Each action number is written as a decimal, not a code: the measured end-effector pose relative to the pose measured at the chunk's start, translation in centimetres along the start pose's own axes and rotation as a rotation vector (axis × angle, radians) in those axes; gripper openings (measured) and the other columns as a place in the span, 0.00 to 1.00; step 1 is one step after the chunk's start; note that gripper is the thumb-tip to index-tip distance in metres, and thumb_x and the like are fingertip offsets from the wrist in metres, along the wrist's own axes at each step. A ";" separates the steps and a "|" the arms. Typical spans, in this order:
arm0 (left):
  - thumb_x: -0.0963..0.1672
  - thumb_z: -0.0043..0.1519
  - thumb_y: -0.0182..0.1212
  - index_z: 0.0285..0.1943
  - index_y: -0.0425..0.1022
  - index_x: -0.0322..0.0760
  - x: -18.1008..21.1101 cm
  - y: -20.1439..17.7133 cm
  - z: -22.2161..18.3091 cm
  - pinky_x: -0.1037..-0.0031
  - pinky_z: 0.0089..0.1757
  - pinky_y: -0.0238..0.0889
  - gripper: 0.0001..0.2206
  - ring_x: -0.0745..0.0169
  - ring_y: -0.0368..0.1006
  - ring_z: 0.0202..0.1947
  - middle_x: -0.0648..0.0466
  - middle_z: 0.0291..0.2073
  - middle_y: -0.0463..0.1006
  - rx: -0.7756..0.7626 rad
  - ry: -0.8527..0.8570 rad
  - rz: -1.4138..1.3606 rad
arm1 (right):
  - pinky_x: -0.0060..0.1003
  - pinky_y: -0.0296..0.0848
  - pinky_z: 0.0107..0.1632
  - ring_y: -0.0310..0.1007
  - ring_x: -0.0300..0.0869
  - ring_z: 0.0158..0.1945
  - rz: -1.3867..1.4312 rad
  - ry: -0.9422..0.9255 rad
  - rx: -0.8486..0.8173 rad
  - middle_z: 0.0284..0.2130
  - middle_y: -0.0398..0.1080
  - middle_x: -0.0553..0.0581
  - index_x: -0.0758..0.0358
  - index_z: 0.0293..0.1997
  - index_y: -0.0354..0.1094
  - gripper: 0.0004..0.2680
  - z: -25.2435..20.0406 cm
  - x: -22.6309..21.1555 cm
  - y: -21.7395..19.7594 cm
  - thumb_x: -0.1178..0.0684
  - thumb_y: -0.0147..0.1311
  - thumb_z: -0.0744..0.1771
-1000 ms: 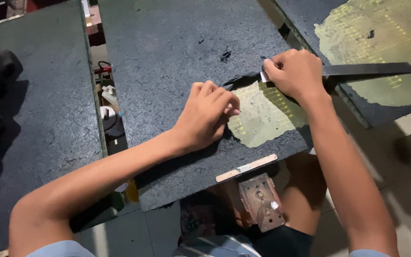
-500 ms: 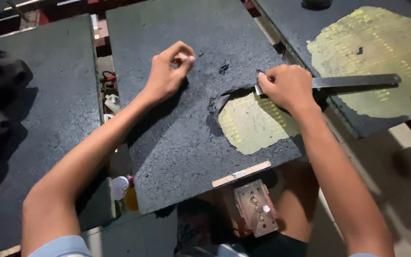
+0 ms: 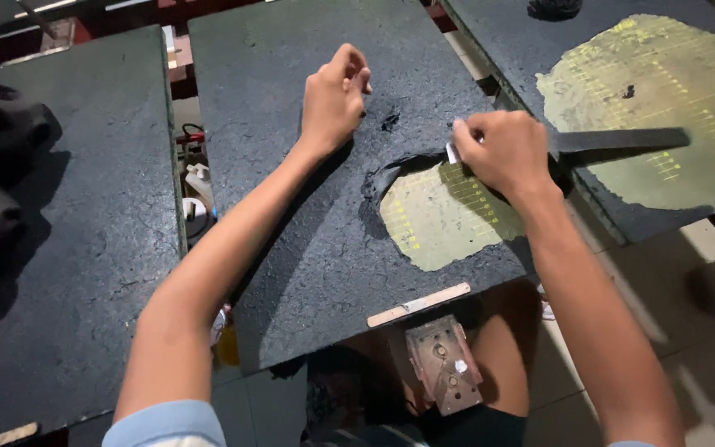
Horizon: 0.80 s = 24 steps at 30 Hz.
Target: Cleaning ink or emulsion residue from a screen printing frame using a metal ruler as a scraper and a cloth.
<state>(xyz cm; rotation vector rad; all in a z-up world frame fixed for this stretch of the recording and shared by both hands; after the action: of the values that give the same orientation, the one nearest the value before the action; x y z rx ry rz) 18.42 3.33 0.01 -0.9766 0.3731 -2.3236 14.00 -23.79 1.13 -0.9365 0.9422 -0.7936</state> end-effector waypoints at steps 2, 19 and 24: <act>0.39 0.65 0.59 0.39 0.68 0.41 0.8 -0.8 -0.3 0.73 0.33 0.69 0.05 0.66 0.79 0.30 0.58 0.28 0.84 -0.001 -0.026 -0.064 | 0.28 0.50 0.19 0.54 0.32 0.14 0.032 -0.162 0.278 0.12 0.61 0.44 0.55 0.21 0.68 0.19 -0.3 -0.2 -0.6 0.50 0.48 0.75; 0.46 0.52 0.82 0.33 0.74 0.45 1.4 -1.5 -0.6 0.83 0.33 0.69 0.15 0.78 0.74 0.27 0.60 0.26 0.81 -0.049 -0.182 -0.268 | 0.45 0.40 0.28 0.45 0.45 0.18 0.109 -0.504 0.899 0.16 0.50 0.56 0.63 0.19 0.52 0.20 -2.5 -2.6 -3.0 0.49 0.34 0.74; 0.48 0.62 0.67 0.30 0.82 0.44 1.0 -1.0 -0.2 0.77 0.35 0.67 0.09 0.78 0.76 0.27 0.61 0.24 0.84 -0.026 -0.179 -0.158 | 0.44 0.42 0.29 0.48 0.46 0.19 0.139 -0.516 0.852 0.16 0.53 0.56 0.64 0.20 0.54 0.20 -2.7 -3.2 -3.2 0.50 0.34 0.75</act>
<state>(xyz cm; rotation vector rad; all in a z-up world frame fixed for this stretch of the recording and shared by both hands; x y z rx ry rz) 17.33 3.53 0.88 -1.2566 0.2626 -2.3517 9.86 -23.02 4.24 -0.2845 0.1599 -0.6876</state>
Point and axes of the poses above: each hand's wrist, its own z-axis towards the middle knuckle, its own y-axis out of the palm, x = y × z, the point moved 1 cm from there along z, towards the middle knuckle
